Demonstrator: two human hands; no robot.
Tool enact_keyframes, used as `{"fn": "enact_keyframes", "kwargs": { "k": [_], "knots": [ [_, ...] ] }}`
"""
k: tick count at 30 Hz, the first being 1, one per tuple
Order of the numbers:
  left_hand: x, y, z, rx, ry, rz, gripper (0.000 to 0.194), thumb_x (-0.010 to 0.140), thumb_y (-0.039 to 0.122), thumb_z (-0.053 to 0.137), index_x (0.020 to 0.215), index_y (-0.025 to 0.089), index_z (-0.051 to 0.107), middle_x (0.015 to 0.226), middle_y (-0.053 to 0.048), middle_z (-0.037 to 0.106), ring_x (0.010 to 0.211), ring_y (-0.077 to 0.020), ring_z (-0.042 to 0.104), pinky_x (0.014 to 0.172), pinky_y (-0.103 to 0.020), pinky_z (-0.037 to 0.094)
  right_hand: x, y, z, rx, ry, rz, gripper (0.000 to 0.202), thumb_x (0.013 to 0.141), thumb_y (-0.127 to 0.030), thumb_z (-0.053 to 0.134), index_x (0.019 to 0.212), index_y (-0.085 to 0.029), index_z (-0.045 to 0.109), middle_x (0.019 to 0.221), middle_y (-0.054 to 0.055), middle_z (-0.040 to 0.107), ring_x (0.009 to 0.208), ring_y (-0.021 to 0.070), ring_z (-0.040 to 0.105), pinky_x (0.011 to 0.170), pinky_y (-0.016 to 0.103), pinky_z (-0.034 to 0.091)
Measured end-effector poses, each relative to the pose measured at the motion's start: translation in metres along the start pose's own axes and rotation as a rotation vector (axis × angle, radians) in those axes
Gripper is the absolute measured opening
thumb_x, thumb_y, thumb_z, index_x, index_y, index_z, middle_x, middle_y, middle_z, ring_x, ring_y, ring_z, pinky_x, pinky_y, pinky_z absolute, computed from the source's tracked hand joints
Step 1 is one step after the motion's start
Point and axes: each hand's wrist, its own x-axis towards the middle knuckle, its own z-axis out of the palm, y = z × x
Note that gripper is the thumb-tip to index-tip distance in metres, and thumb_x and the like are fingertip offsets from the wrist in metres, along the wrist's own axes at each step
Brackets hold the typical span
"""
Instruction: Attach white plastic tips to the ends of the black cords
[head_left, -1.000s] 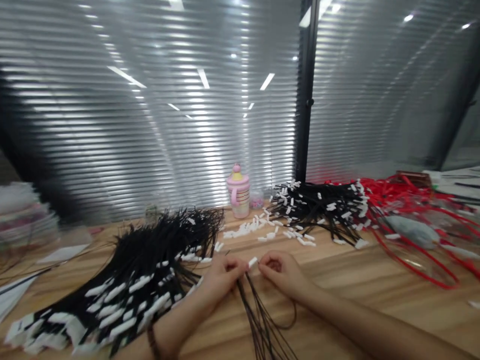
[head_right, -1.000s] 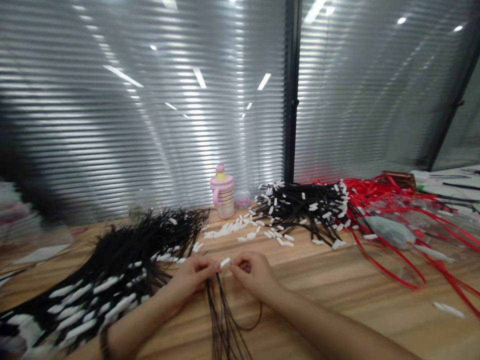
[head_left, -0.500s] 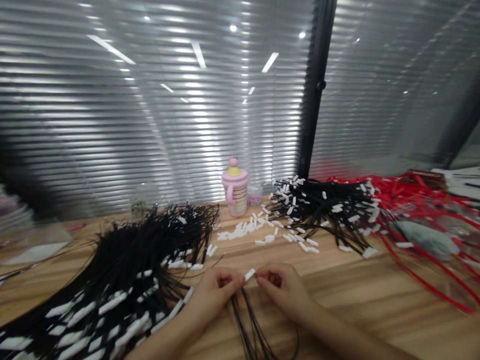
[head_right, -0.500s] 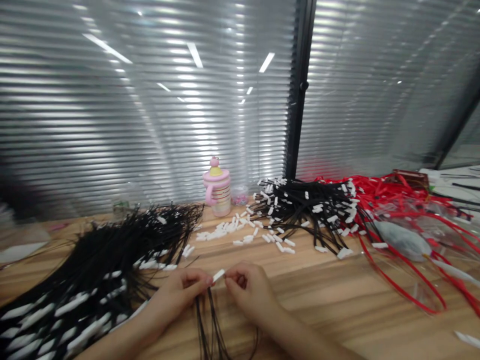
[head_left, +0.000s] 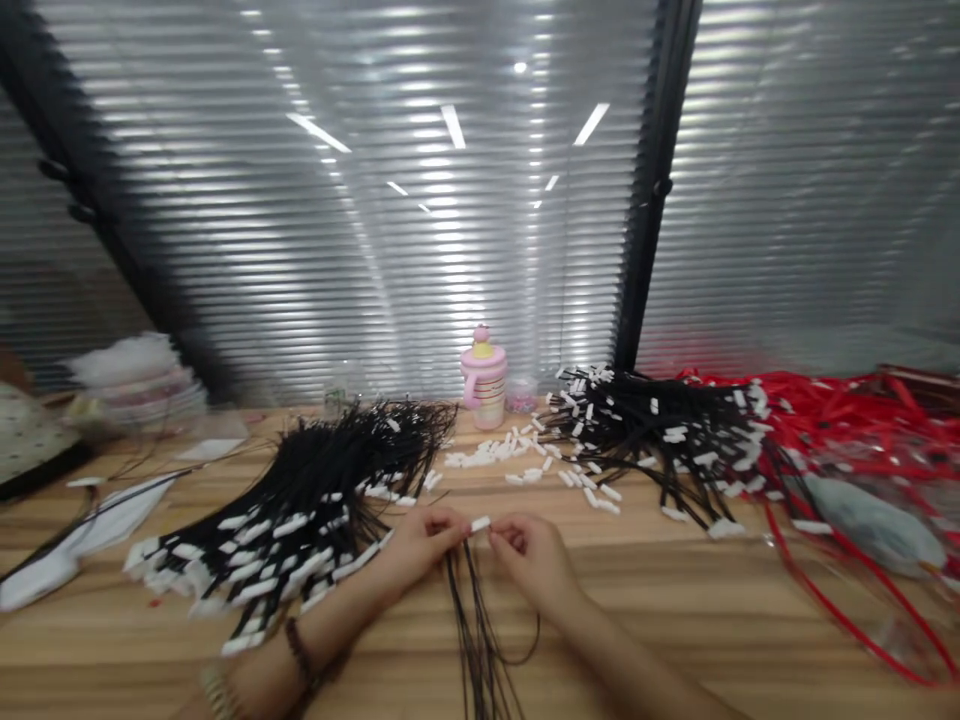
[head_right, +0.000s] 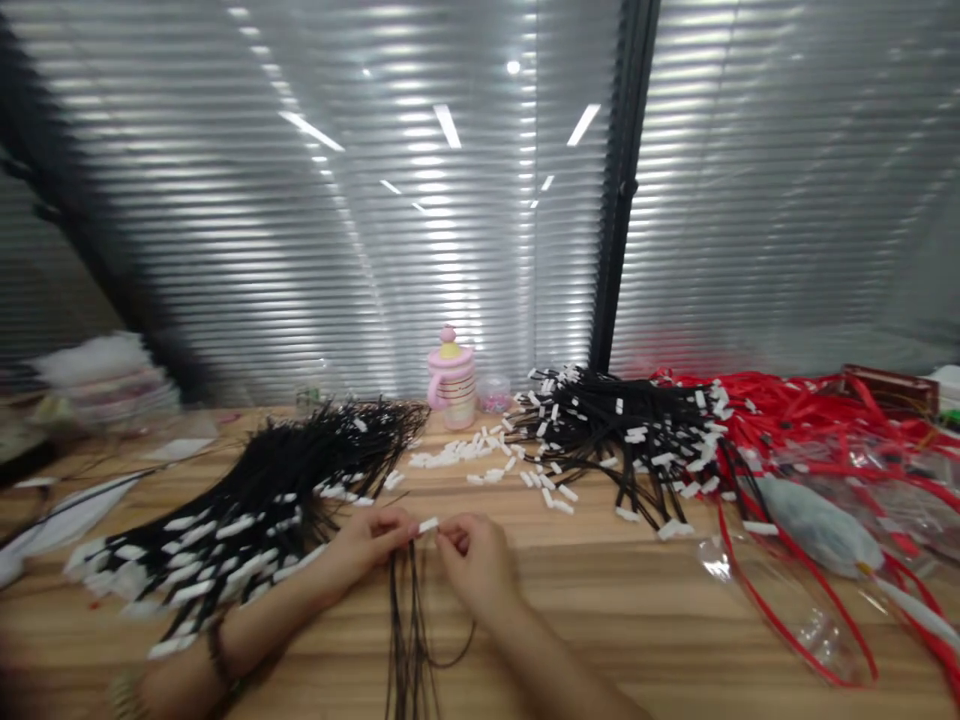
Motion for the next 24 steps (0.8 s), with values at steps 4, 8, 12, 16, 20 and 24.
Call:
{"fn": "enact_keyframes", "kwargs": {
  "k": [4, 8, 12, 16, 20, 24],
  "knots": [
    [-0.004, -0.004, 0.0, 0.011, -0.006, 0.018, 0.035, 0.064, 0.047, 0.06, 0.068, 0.012, 0.063, 0.047, 0.006, 0.041, 0.045, -0.0042, 0.031, 0.043, -0.017, 0.02, 0.003, 0.003, 0.0, 0.035, 0.017, -0.014, 0.017, 0.07, -0.021, 0.054, 0.076, -0.009, 0.065, 0.066, 0.007, 0.064, 0.056, 0.0126, 0.054, 0.052, 0.021, 0.041],
    [-0.011, -0.005, 0.003, 0.016, 0.006, 0.063, 0.034, 0.064, 0.045, 0.061, 0.069, 0.012, 0.064, 0.05, 0.004, 0.047, 0.045, -0.004, 0.033, 0.042, -0.016, 0.021, 0.003, 0.002, -0.002, -0.044, 0.017, -0.054, 0.014, 0.068, -0.02, 0.056, 0.072, -0.01, 0.065, 0.067, 0.006, 0.064, 0.057, 0.012, 0.054, 0.054, 0.021, 0.041],
    [-0.017, -0.005, 0.005, 0.02, 0.04, 0.1, 0.031, 0.064, 0.042, 0.062, 0.066, 0.011, 0.065, 0.052, 0.003, 0.05, 0.045, -0.0037, 0.035, 0.043, -0.015, 0.023, -0.001, -0.004, -0.003, -0.062, 0.013, -0.038, 0.014, 0.068, -0.02, 0.055, 0.07, -0.009, 0.064, 0.065, 0.005, 0.063, 0.056, 0.0115, 0.053, 0.054, 0.022, 0.04],
    [-0.018, -0.006, 0.003, -0.022, 0.011, 0.113, 0.034, 0.064, 0.043, 0.061, 0.07, 0.011, 0.067, 0.053, 0.002, 0.053, 0.048, -0.005, 0.038, 0.046, -0.016, 0.026, -0.003, -0.004, -0.004, -0.019, -0.011, -0.054, 0.014, 0.068, -0.021, 0.055, 0.07, -0.01, 0.063, 0.063, 0.004, 0.061, 0.055, 0.0103, 0.05, 0.052, 0.021, 0.037],
    [-0.015, -0.009, 0.003, -0.013, -0.008, 0.121, 0.033, 0.064, 0.043, 0.061, 0.067, 0.011, 0.067, 0.061, -0.001, 0.059, 0.057, -0.0083, 0.046, 0.054, -0.018, 0.033, 0.0, 0.0, -0.002, -0.033, -0.025, -0.073, 0.014, 0.069, -0.021, 0.053, 0.068, -0.01, 0.062, 0.061, 0.002, 0.058, 0.056, 0.0099, 0.047, 0.052, 0.02, 0.035],
    [-0.012, -0.007, 0.002, -0.006, -0.038, 0.09, 0.032, 0.064, 0.043, 0.06, 0.064, 0.012, 0.066, 0.058, 0.0, 0.059, 0.056, -0.0081, 0.044, 0.054, -0.019, 0.032, 0.001, 0.0, -0.001, -0.106, -0.066, -0.043, 0.018, 0.071, -0.02, 0.047, 0.059, -0.012, 0.057, 0.054, -0.001, 0.05, 0.053, 0.0089, 0.042, 0.049, 0.02, 0.029]
  ]
}}
